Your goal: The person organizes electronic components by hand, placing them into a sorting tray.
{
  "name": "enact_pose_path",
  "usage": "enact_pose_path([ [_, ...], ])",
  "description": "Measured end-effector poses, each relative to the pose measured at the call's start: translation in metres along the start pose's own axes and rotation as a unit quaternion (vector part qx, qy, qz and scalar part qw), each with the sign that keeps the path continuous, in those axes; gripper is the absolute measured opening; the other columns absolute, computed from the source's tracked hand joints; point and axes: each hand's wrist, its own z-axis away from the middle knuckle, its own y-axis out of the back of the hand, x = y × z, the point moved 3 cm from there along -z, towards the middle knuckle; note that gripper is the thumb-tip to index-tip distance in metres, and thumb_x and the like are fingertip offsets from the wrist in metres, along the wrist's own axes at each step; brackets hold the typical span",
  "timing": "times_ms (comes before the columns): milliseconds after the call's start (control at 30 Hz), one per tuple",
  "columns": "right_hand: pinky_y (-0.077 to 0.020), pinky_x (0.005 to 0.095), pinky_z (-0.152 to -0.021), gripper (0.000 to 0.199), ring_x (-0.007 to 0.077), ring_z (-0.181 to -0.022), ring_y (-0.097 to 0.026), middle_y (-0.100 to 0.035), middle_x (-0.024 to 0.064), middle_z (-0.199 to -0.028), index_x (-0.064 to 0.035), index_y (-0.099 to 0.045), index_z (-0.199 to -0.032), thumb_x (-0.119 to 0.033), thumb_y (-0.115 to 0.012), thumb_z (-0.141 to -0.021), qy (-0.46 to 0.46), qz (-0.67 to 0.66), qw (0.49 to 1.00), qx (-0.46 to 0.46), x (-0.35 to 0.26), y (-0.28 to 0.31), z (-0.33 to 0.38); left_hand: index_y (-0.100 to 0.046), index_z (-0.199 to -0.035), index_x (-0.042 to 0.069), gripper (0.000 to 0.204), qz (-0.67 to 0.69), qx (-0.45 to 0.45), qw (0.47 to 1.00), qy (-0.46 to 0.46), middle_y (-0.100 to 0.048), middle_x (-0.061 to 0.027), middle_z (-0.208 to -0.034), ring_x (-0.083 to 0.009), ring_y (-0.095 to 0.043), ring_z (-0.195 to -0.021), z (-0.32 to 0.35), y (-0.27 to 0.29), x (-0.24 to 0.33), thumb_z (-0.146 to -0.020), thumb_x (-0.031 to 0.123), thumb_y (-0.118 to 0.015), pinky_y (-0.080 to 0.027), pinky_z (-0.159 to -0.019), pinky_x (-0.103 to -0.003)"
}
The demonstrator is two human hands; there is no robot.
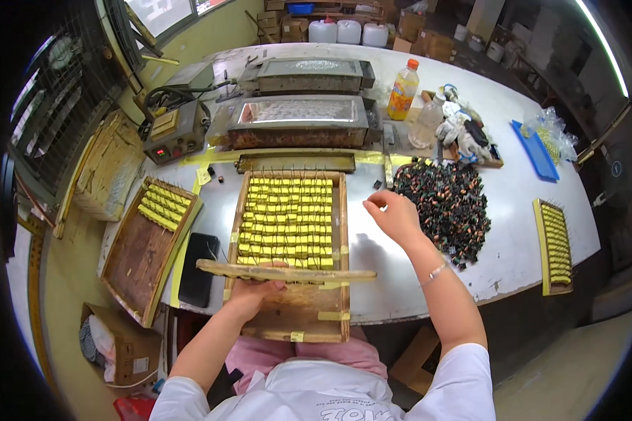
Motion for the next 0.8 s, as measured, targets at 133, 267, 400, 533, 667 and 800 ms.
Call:
enact_pose_path([
  [133, -0.0485, 0.0373, -0.071, 0.022, 0.0272, -0.082, -0.062, -0.064, 0.0101, -0.087, -0.0081, -0.066, -0.090, -0.025, -0.063, -0.076, -0.041, 0.154, 0.987, 0.020, 0.010, -0.005, -0.073, -0.062, -0.104, 0.003, 0.033, -0.039, -0.044, 0.998, 0.019, -0.063, -0.0046, -0.094, -0.0131, -0.059, -0.082, -0.005, 0.011, 0.022, -0.073, -0.006, -0.066, -0.050, -0.073, -0.025],
  [267, -0.0477, 0.0415, -0.079, 0.033, 0.0333, -0.093, -0.059, -0.060, 0.0158, -0.103, -0.0055, -0.064, -0.095, -0.031, -0.064, -0.075, -0.108, 0.310, 0.944, 0.017, 0.019, -0.027, -0.130, -0.063, -0.102, 0.005, 0.030, -0.037, -0.112, 0.993, 0.019, -0.063, -0.0012, -0.094, -0.0096, -0.057, -0.081, -0.017, 0.030, 0.027, -0.074, 0.000, -0.068, -0.048, -0.075, -0.024],
  [400, -0.0491, 0.0400, -0.078, 0.038, 0.0344, -0.090, -0.060, -0.062, 0.0183, -0.097, -0.0016, -0.064, -0.092, -0.034, -0.066, -0.072, -0.166, 0.341, 0.925, -0.013, 0.017, -0.048, -0.161, -0.062, -0.106, 0.006, 0.029, -0.125, -0.126, 0.983, 0.051, -0.063, 0.0003, -0.099, -0.0089, -0.056, -0.088, -0.022, 0.045, 0.043, -0.077, 0.005, -0.067, -0.047, -0.079, -0.023],
  [533, -0.0501, 0.0393, -0.077, 0.026, 0.0332, -0.090, -0.062, -0.064, 0.0176, -0.095, -0.0019, -0.065, -0.088, -0.024, -0.061, -0.074, -0.199, 0.343, 0.918, -0.014, 0.012, -0.064, -0.177, -0.061, -0.109, 0.009, 0.031, -0.117, -0.159, 0.980, 0.023, -0.062, 0.0005, -0.104, -0.0085, -0.055, -0.090, -0.031, 0.064, 0.039, -0.078, 0.007, -0.066, -0.046, -0.081, -0.023],
  [667, -0.0489, 0.0419, -0.077, 0.028, 0.0375, -0.089, -0.061, -0.063, 0.0224, -0.094, 0.0013, -0.064, -0.088, -0.021, -0.059, -0.073, -0.188, 0.301, 0.935, 0.019, -0.011, -0.066, -0.186, -0.061, -0.108, 0.008, 0.031, -0.061, -0.157, 0.986, 0.017, -0.062, -0.0002, -0.104, -0.0086, -0.055, -0.091, -0.031, 0.082, 0.038, -0.078, 0.009, -0.068, -0.046, -0.081, -0.024],
  [800, -0.0506, 0.0413, -0.063, 0.026, 0.0345, -0.065, -0.063, -0.062, 0.0254, -0.077, 0.0065, -0.061, -0.074, -0.019, -0.056, -0.072, -0.130, 0.202, 0.963, 0.123, -0.030, -0.057, -0.193, -0.060, -0.109, 0.009, 0.031, -0.117, -0.164, 0.979, 0.037, -0.062, -0.0012, -0.103, -0.0097, -0.055, -0.091, -0.024, 0.096, 0.045, -0.080, 0.016, -0.067, -0.045, -0.083, -0.024],
])
